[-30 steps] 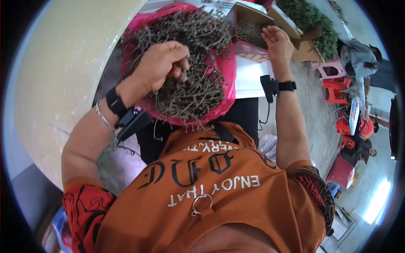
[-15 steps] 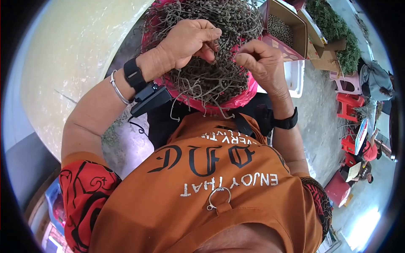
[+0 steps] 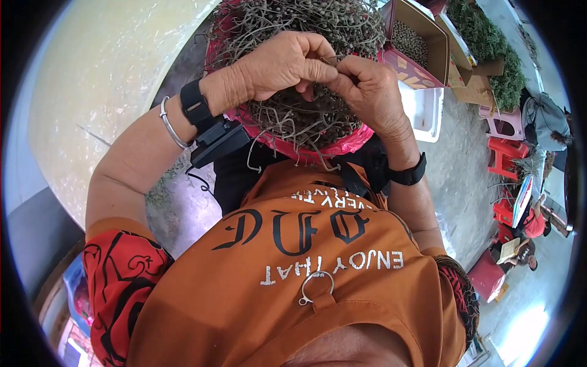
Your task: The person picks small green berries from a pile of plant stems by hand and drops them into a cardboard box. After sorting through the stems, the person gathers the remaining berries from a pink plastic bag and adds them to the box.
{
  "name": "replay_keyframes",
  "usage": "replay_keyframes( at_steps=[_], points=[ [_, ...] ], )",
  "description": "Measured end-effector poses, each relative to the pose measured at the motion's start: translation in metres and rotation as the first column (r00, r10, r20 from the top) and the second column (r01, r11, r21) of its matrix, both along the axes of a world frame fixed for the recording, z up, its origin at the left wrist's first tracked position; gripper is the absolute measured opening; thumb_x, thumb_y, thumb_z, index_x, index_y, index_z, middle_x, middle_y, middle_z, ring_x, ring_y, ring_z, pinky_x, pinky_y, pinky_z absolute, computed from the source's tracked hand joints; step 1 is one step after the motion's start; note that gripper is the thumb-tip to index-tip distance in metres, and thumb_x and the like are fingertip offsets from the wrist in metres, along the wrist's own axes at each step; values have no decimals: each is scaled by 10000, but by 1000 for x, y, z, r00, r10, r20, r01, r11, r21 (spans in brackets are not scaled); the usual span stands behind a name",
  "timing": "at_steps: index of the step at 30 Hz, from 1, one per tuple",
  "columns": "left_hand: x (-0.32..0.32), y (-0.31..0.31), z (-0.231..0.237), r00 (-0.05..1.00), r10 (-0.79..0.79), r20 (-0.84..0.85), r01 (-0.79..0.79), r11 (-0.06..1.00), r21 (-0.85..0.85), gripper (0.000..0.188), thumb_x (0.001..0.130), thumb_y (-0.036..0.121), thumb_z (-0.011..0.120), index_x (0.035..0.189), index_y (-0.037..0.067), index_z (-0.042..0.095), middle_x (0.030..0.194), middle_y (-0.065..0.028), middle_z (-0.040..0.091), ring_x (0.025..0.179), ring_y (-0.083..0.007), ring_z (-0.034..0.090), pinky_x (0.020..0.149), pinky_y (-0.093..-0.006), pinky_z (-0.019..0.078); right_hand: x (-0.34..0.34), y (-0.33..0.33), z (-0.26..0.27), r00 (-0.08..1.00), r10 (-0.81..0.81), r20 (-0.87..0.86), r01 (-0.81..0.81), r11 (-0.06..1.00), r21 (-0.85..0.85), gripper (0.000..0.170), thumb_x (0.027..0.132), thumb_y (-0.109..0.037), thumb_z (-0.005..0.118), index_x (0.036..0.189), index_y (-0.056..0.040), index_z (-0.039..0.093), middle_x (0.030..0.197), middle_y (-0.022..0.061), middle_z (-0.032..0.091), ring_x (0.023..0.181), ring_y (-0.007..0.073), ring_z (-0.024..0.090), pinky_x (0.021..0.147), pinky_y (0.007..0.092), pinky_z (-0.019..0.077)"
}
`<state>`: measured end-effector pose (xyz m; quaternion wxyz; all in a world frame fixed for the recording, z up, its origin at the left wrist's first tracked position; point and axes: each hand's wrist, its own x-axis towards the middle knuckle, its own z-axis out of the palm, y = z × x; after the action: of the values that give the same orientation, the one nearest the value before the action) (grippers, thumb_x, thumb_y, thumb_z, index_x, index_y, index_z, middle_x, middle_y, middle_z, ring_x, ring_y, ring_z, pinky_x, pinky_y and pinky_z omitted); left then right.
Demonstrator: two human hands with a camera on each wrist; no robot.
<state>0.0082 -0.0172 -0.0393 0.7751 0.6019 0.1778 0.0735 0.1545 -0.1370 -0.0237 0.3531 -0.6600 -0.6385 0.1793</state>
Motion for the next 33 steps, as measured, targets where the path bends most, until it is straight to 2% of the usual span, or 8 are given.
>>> replay_keyframes(
  at_steps=[7,10,15,19,21,22,31,33],
  points=[
    [1,-6,7,985,-158,-68,165,979,118,154,737,70,689,844,10,596,663,8,551,586,-59,521,514,-197,403,8,-5,8,975,211,78,-214,976,42,105,701,-64,662,723,-18,570,608,108,549,544,257,554,496,329,427],
    [2,-6,16,955,-253,-156,293,888,354,123,710,43,686,804,4,616,635,2,548,591,-56,506,534,-208,410,11,-8,5,938,324,124,-324,946,-21,104,661,-46,645,709,-16,558,606,125,536,552,305,541,502,339,428],
    [4,-3,11,921,-363,-139,389,865,318,116,687,25,681,790,5,631,629,-6,568,581,-60,509,527,-215,410,20,-7,12,869,487,92,-478,872,-105,101,650,-44,625,710,-8,554,601,131,517,545,316,518,499,337,422],
    [0,4,6,879,-468,-98,463,783,415,128,694,24,683,806,-4,628,645,-9,587,584,-82,548,518,-216,425,32,-10,9,820,572,-28,-573,820,-20,63,686,-45,586,681,-2,540,575,82,526,497,238,510,460,301,397],
    [-1,3,5,948,-309,-80,319,923,213,130,700,25,685,811,-8,626,654,-11,597,590,-88,573,505,-208,431,32,-19,8,866,166,-472,-216,975,-55,39,718,-44,556,703,-8,554,584,32,525,497,166,496,447,267,372],
    [1,2,6,969,-231,-83,239,965,108,131,703,25,686,814,-11,625,658,-12,602,592,-92,585,499,-203,433,33,-23,8,761,-65,-646,-31,990,-136,43,734,-43,541,713,-11,561,588,7,525,497,129,490,440,251,359],
    [3,-3,10,984,-78,-162,105,980,168,188,669,78,752,781,-6,626,612,-23,581,542,-95,574,492,-223,460,28,-16,-13,517,-168,-840,-262,902,-342,324,812,-322,649,872,-6,609,639,-30,518,539,59,442,465,205,336],
    [3,-5,11,985,-79,-156,121,952,280,181,662,76,751,772,1,627,599,-18,571,524,-83,544,476,-221,443,17,-8,-19,773,-66,-631,-206,915,-347,402,790,-405,665,870,-14,612,639,-36,516,544,41,422,466,192,314]
  ],
)
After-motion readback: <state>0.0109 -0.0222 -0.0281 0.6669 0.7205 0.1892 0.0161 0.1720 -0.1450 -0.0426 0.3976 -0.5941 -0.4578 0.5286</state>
